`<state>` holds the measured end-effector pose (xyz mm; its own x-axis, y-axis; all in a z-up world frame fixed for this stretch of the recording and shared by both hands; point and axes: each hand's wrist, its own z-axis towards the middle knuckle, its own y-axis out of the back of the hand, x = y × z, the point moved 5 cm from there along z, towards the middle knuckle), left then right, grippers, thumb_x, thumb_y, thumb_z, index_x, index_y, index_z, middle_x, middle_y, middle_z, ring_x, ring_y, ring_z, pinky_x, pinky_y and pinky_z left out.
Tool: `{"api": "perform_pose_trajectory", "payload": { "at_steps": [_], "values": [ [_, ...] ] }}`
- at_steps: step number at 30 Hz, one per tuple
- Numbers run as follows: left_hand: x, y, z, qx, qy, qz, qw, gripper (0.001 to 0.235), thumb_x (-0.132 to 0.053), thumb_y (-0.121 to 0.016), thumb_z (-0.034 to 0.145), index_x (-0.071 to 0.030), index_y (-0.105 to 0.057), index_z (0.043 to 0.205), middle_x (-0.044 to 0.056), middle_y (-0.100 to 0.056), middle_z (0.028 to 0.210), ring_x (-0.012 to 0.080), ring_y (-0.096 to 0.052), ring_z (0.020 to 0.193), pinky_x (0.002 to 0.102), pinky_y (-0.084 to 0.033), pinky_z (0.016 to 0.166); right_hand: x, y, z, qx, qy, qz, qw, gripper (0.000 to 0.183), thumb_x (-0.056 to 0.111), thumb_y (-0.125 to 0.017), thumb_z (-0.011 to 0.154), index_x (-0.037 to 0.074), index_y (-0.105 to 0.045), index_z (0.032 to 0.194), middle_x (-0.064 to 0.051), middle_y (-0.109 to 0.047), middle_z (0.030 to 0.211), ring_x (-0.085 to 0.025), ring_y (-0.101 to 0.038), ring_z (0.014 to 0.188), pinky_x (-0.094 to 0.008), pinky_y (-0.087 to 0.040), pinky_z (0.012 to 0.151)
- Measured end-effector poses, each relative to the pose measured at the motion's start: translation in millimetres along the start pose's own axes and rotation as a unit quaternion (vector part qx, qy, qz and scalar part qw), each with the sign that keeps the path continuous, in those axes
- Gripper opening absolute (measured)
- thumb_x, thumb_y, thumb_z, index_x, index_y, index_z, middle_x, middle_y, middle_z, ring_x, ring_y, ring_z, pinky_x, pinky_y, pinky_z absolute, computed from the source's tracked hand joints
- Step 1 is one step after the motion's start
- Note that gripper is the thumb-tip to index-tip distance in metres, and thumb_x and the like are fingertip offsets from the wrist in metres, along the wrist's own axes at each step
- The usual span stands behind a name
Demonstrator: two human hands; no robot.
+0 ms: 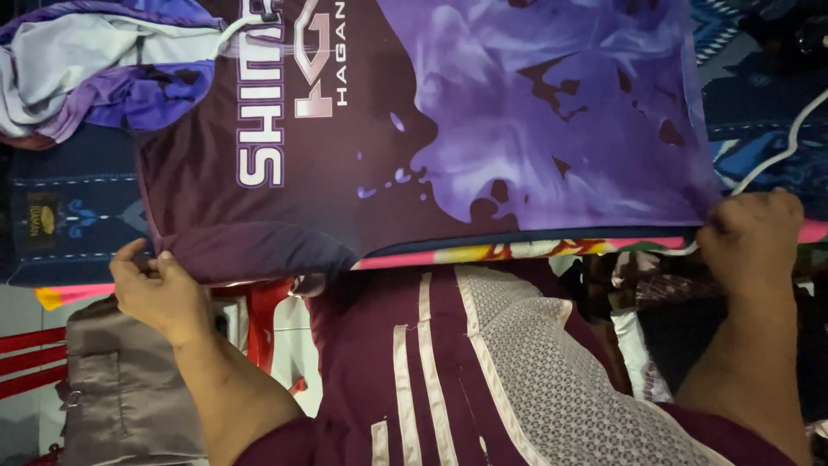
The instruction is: Ironing a purple long-sleeved shirt on a padded surface.
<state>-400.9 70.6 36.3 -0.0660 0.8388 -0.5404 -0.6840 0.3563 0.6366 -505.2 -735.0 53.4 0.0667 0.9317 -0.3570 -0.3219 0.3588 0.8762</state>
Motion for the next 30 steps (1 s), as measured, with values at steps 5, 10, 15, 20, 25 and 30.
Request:
{"api": "perform_pose_trajectory", "payload": {
  "at_steps": [5,10,15,20,25,30],
  "values": [
    [12.8,-4.0,1.2,-0.01,-0.092,0.062,0.994,0.031,-0.005,-0.074,0.086,-0.003,-0.079,0.117,0.011,-0.072,0.092,0.0308,-0.066,0.077,0.044,-0.049,0.067,-6.9,-14.5,-15.7,-0.032,0.009,-0.013,0.999,0.039,0.019,-0.073,0.079,0.036,-0.081,0.113,0.006,-0.069,0.096,-0.03,-0.063,0.1,-0.044,-0.049,0.094],
    [9.0,-3.4,7.9,-0.013,-0.074,0.097,0.992,0.03,-0.017,-0.078,0.092,-0.006,-0.081,0.12,0.008,-0.074,0.088,0.0298,-0.069,0.076,0.046,-0.051,0.067,-1.6,9.0,0.2,0.068,-0.022,-0.146,0.987,0.043,0.031,-0.063,0.074,0.047,-0.078,0.111,0.006,-0.072,0.089,-0.028,-0.071,0.087,-0.039,-0.05,0.074],
    [4.1,-6.4,16.5,-0.034,-0.078,0.113,0.99,0.033,-0.024,-0.078,0.091,-0.009,-0.082,0.12,0.004,-0.078,0.089,0.0283,-0.073,0.08,0.046,-0.048,0.069,-25.9,-8.4,-24.1,0.143,-0.078,-0.14,0.977,0.039,0.059,-0.068,0.084,0.049,-0.075,0.121,0.006,-0.077,0.105,-0.027,-0.072,0.107,-0.041,-0.05,0.092],
    [19.9,-13.2,31.5,-0.002,-0.069,0.136,0.988,0.034,-0.03,-0.077,0.096,-0.012,-0.083,0.124,0.005,-0.08,0.094,0.0327,-0.073,0.083,0.05,-0.042,0.074,-56.6,-6.1,-14.1,0.289,-0.169,-0.053,0.941,0.033,0.055,-0.057,0.096,0.047,-0.077,0.121,-0.004,-0.08,0.122,-0.036,-0.075,0.112,-0.048,-0.056,0.09],
    [14.8,-22.5,48.0,0.018,-0.113,0.289,0.95,0.039,-0.044,-0.075,0.1,-0.02,-0.084,0.13,-0.002,-0.08,0.09,0.0331,-0.069,0.078,0.046,-0.034,0.072,-81.2,-4.6,48.4,-0.016,-0.183,0.44,0.879,0.039,0.0,-0.071,0.106,-0.006,-0.061,0.143,-0.018,-0.058,0.118,-0.027,-0.053,0.1,-0.043,-0.044,0.084],
    [29.7,-43.3,60.7,0.097,-0.015,0.139,0.985,0.05,-0.04,-0.079,0.093,-0.011,-0.076,0.134,0.023,-0.076,0.105,0.0474,-0.068,0.094,0.059,-0.05,0.075,-146.9,-104.9,151.6,-0.177,-0.354,0.7,0.595,0.037,0.034,-0.069,0.095,0.02,-0.07,0.129,-0.008,-0.08,0.131,-0.027,-0.081,0.128,-0.047,-0.067,0.114]
  ]
}}
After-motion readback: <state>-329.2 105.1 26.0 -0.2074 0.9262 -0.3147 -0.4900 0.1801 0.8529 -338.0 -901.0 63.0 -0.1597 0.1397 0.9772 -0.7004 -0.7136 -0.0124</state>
